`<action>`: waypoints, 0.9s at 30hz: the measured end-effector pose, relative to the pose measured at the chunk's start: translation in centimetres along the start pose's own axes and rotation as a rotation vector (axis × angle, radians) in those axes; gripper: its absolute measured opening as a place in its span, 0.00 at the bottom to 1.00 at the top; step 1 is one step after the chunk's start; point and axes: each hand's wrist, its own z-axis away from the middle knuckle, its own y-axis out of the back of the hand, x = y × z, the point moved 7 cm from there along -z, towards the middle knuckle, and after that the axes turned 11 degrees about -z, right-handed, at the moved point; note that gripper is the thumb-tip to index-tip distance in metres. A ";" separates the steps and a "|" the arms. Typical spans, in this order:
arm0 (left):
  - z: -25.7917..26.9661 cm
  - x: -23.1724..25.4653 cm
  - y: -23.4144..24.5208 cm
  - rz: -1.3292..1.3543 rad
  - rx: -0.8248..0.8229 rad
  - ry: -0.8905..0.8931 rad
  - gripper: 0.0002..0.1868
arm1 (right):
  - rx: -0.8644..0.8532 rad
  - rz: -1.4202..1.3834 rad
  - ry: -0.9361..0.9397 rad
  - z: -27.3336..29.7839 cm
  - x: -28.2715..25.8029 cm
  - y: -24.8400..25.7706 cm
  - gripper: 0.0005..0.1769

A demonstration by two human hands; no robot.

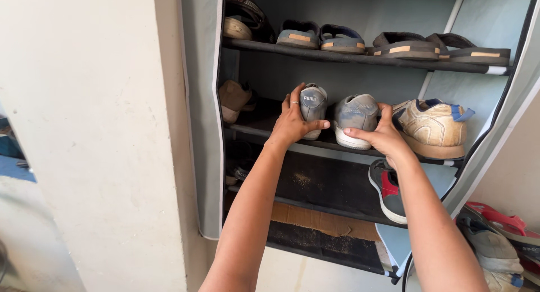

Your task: The person removes various shoes from a hanging fabric shoe rack and rearranges them on the shelves. They handle sneakers, sandals, and slippers one at a time, placing them back into the rack in a more organized manner.

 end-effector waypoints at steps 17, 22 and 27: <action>2.4 1.1 1.6 -0.052 0.218 -0.071 0.55 | 0.067 -0.024 0.224 -0.2 -0.8 -3.7 0.63; 2.1 0.5 1.3 -0.027 0.183 -0.058 0.57 | -0.003 -0.104 0.177 -0.5 0.0 -2.8 0.63; 1.7 -0.2 1.0 -0.025 0.124 -0.064 0.58 | -0.087 -0.132 0.095 -0.5 0.6 -2.4 0.63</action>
